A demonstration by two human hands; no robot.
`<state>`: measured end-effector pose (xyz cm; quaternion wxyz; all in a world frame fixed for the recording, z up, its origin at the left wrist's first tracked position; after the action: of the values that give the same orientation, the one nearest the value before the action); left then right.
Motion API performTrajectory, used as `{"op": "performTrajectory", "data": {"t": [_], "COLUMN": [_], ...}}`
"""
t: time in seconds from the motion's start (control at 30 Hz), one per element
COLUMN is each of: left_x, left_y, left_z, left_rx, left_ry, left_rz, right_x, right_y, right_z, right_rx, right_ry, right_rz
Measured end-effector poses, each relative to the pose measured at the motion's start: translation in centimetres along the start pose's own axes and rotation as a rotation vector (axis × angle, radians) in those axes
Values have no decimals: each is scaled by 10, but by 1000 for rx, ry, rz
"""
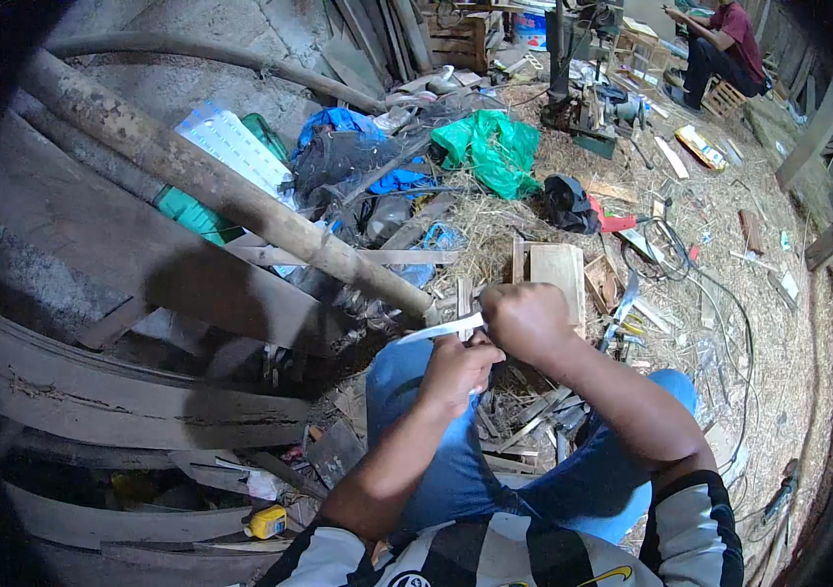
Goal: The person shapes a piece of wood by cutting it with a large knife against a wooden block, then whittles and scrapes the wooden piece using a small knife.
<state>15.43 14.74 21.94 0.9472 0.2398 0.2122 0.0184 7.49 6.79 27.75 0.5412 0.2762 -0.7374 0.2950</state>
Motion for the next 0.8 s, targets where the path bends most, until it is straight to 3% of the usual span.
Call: {"op": "performTrajectory", "data": {"t": [0.27,0.8], "left_x": [-5,-2], "left_y": [-1,-3], "left_z": [1,-9], "left_rx": [30,171], "left_ry": [-33,227], "left_rz": [18,-147], "right_x": [-8,-22], "right_y": [-4,-11], "right_z": [3,31], "right_rx": [5,-54], "right_ry": [23,8], "right_rz": [-68,-65]}}
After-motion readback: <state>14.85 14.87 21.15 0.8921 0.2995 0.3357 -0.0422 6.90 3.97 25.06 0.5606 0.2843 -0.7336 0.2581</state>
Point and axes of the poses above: each hand's wrist, its own y-axis away from the middle knuckle, its own x-axis out of the back of the hand, z = x × y, the point moved 7 cm from there along -y, towards the middle knuckle, and after that the axes turned 8 degrees about -z, right-handed, at the moved point
